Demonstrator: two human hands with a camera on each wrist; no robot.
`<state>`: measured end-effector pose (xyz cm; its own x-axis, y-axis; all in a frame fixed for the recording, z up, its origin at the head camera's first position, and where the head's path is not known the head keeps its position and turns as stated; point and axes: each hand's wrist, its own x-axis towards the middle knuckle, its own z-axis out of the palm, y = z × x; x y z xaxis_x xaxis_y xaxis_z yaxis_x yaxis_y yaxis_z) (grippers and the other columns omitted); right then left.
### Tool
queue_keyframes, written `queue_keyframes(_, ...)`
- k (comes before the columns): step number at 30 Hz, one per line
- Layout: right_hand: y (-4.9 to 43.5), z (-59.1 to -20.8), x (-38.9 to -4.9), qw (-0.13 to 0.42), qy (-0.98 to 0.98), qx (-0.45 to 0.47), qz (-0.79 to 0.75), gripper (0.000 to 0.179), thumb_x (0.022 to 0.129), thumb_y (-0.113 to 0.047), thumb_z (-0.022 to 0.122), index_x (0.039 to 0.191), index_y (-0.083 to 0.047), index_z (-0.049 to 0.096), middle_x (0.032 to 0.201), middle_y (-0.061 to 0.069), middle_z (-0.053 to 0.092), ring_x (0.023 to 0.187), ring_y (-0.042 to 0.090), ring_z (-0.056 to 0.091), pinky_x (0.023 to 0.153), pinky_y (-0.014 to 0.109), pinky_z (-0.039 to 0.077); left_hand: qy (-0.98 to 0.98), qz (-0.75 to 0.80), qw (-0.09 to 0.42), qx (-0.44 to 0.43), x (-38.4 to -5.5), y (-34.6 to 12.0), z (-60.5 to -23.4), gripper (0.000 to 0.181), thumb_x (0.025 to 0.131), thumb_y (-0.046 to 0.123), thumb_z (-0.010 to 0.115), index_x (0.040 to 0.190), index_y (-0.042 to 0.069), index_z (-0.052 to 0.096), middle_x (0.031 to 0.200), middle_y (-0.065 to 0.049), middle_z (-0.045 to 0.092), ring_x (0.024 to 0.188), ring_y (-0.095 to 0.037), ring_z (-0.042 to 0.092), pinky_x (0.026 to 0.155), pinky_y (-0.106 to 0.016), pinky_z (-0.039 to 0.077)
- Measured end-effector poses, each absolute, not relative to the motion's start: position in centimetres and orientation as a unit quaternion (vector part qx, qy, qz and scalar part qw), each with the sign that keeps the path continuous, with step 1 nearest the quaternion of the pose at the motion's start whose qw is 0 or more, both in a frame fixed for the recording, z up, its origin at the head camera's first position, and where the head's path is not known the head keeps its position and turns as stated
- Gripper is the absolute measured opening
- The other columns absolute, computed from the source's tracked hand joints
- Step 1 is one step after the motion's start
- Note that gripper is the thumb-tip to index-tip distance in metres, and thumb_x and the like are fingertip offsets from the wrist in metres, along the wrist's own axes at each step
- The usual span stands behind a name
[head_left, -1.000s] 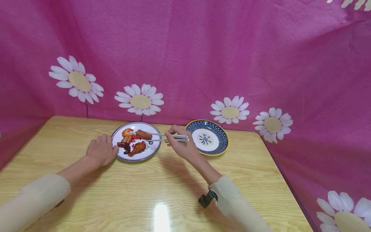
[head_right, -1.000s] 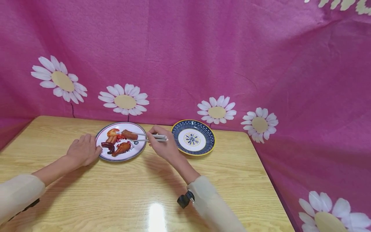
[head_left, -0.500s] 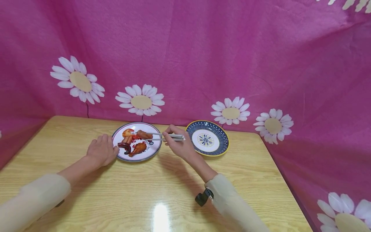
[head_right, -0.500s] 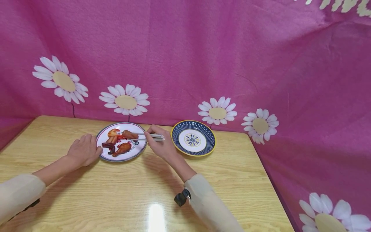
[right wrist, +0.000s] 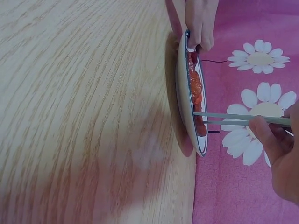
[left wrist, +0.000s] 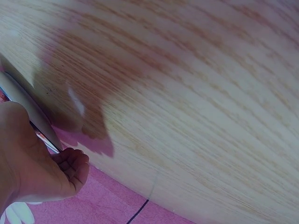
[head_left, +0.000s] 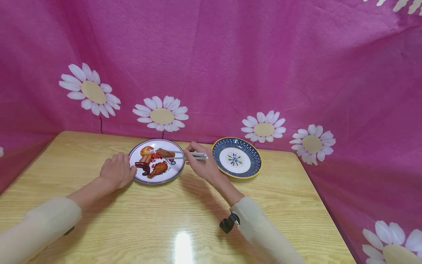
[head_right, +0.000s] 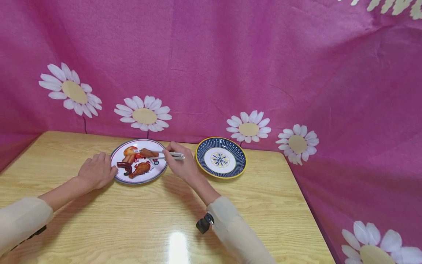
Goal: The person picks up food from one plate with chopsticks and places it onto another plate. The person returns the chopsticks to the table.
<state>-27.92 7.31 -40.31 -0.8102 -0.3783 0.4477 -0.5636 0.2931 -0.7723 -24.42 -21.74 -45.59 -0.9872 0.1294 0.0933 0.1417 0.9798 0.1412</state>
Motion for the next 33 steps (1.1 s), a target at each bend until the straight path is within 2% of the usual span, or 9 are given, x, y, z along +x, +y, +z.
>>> queue_keyframes(4, 7.2, -40.5, -28.2, 0.094, -0.808, 0.284, 0.507, 0.013, 0.096, -0.011, 0.062, 0.084, -0.008, 0.061, 0.078, 0.003, 0.068, 0.072, 0.021, 0.072, 0.061, 0.027, 0.057, -0.994, -0.071, 0.044, -0.069, -24.4, -21.7, -45.6, 0.042, 0.096, 0.026, 0.047, 0.099, -0.016, 0.046, 0.088, -0.021, 0.042, 0.088, -0.039, 0.049, 0.077, -0.052, 0.043)
queue_keyframes(9, 6.8, -40.5, -28.3, 0.114, -0.81, 0.285, 0.499, 0.015, 0.097, -0.012, 0.062, 0.082, -0.01, 0.059, 0.076, 0.0, 0.067, 0.069, 0.009, 0.068, 0.059, 0.024, 0.054, -0.994, -0.075, 0.042, -0.068, -24.4, -21.7, -45.6, 0.043, 0.096, 0.026, 0.047, 0.101, -0.017, 0.046, 0.089, -0.022, 0.042, 0.09, -0.04, 0.049, 0.078, -0.053, 0.043)
queue_keyframes(13, 6.5, -40.2, -28.3, 0.127, -0.816, 0.282, 0.488, 0.017, 0.096, -0.012, 0.062, 0.08, -0.012, 0.057, 0.07, -0.002, 0.065, 0.064, 0.006, 0.063, 0.053, 0.022, 0.046, -0.994, -0.077, 0.042, -0.067, -24.4, -21.7, -45.6, 0.043, 0.096, 0.026, 0.047, 0.101, -0.017, 0.046, 0.089, -0.021, 0.042, 0.091, -0.04, 0.049, 0.079, -0.052, 0.042)
queue_keyframes(16, 6.1, -40.0, -28.4, 0.121, -0.823, 0.267, 0.486, 0.02, 0.097, -0.014, 0.061, 0.078, -0.013, 0.054, 0.068, 0.002, 0.065, 0.062, 0.007, 0.059, 0.051, 0.022, 0.041, -0.994, -0.077, 0.045, -0.068, -24.4, -21.7, -45.7, 0.042, 0.096, 0.025, 0.047, 0.1, -0.016, 0.046, 0.089, -0.021, 0.042, 0.09, -0.04, 0.049, 0.078, -0.052, 0.043)
queue_keyframes(20, 5.5, -39.9, -28.7, 0.115, -0.826, 0.25, 0.491, 0.023, 0.098, -0.015, 0.059, 0.076, -0.013, 0.053, 0.069, 0.007, 0.066, 0.061, 0.007, 0.059, 0.05, 0.022, 0.041, -0.993, -0.077, 0.053, -0.069, -24.3, -21.8, -45.7, 0.041, 0.095, 0.025, 0.047, 0.098, -0.016, 0.047, 0.088, -0.021, 0.043, 0.089, -0.04, 0.05, 0.077, -0.052, 0.043)
queue_keyframes(26, 5.1, -40.0, -29.0, 0.156, -0.83, 0.233, 0.482, 0.03, 0.1, -0.018, 0.058, 0.071, -0.012, 0.053, 0.067, 0.008, 0.065, 0.057, 0.009, 0.055, 0.049, 0.024, 0.039, -0.992, -0.086, 0.057, -0.069, -24.1, -21.8, -45.6, 0.038, 0.094, 0.024, 0.045, 0.095, -0.014, 0.046, 0.088, -0.022, 0.043, 0.089, -0.04, 0.05, 0.077, -0.052, 0.042)
queue_keyframes(33, 5.0, -40.0, -29.5, 0.205, -0.838, 0.224, 0.453, 0.036, 0.102, -0.022, 0.056, 0.067, -0.015, 0.051, 0.06, -0.002, 0.061, 0.053, 0.009, 0.051, 0.047, 0.025, 0.035, -0.993, -0.082, 0.047, -0.068, -24.2, -21.7, -45.5, 0.04, 0.095, 0.024, 0.043, 0.099, -0.016, 0.046, 0.09, -0.022, 0.042, 0.091, -0.04, 0.049, 0.078, -0.052, 0.042)
